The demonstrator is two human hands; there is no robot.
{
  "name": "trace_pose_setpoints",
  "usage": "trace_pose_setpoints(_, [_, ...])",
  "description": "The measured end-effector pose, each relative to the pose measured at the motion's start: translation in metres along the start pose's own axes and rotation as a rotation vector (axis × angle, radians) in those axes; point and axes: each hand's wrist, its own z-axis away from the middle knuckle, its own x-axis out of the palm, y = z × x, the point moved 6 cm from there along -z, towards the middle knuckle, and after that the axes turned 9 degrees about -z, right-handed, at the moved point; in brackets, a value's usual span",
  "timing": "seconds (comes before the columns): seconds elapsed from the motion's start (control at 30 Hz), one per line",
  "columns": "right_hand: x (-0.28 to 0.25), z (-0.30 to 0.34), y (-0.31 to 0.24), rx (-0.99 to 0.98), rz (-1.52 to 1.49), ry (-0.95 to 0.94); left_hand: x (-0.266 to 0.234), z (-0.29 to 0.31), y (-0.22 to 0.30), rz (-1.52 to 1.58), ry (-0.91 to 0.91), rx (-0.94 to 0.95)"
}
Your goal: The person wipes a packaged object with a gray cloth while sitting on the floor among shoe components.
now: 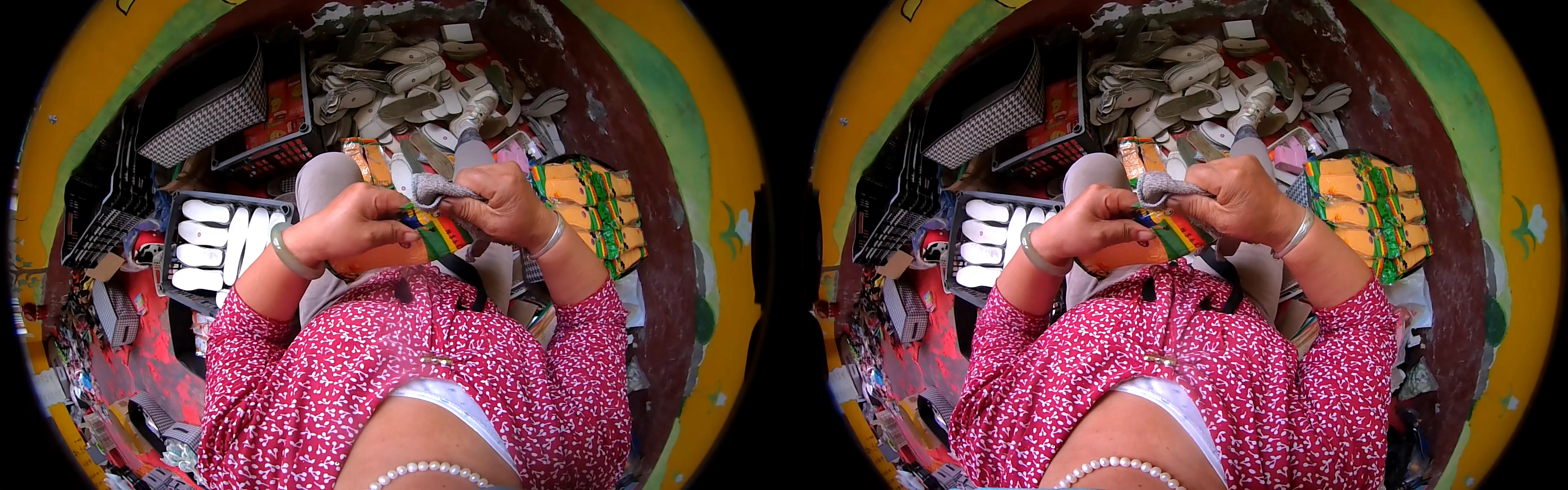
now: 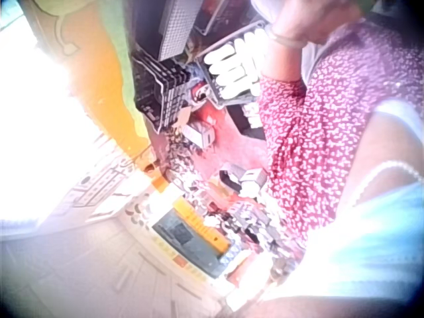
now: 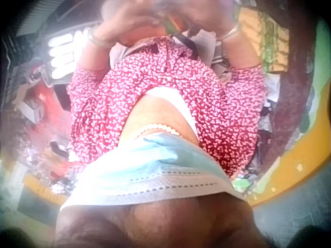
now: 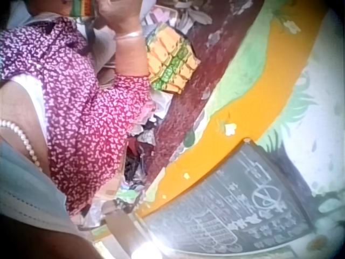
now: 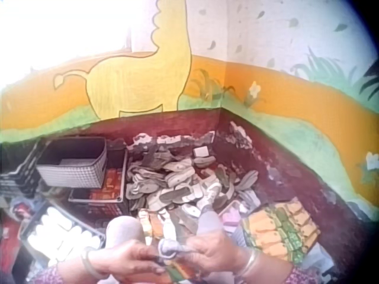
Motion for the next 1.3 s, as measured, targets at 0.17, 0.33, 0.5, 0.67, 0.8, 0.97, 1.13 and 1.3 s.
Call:
trace_pose_setpoints(0.17, [0.004, -0.001, 0.003, 0.004, -0.017, -0.048, 0.001, 0.005, -0.006, 0.058, 0.012, -0.019])
trace_pose_setpoints(0.33, [-0.018, 0.005, 0.034, 0.139, -0.109, 0.093, -0.012, 0.016, -0.02, 0.063, 0.025, -0.064])
trace_pose_setpoints(0.5, [-0.094, 0.042, 0.078, 0.369, -0.766, 0.422, -0.052, 0.036, -0.038, 0.488, 0.295, -0.057])
trace_pose_setpoints(0.67, [-0.045, 0.039, 0.101, 0.43, -1.233, 0.547, -0.048, 0.025, -0.031, 0.591, 0.334, 0.034])
trace_pose_setpoints(0.8, [-0.008, 0.036, 0.111, 0.521, -1.205, 0.645, -0.041, 0.014, -0.025, 0.626, 0.293, 0.097])
trace_pose_setpoints(0.97, [-0.01, 0.019, 0.08, 0.323, -1.066, 0.617, -0.041, 0.006, -0.036, 0.593, 0.18, 0.075])
trace_pose_setpoints(1.13, [-0.013, 0.002, 0.048, 0.186, -1.004, 0.716, -0.031, -0.004, -0.037, 0.635, 0.198, 0.09])
trace_pose_setpoints(1.3, [-0.009, -0.01, 0.021, 0.066, -0.858, 0.648, -0.024, -0.006, -0.027, 0.75, 0.159, 0.089])
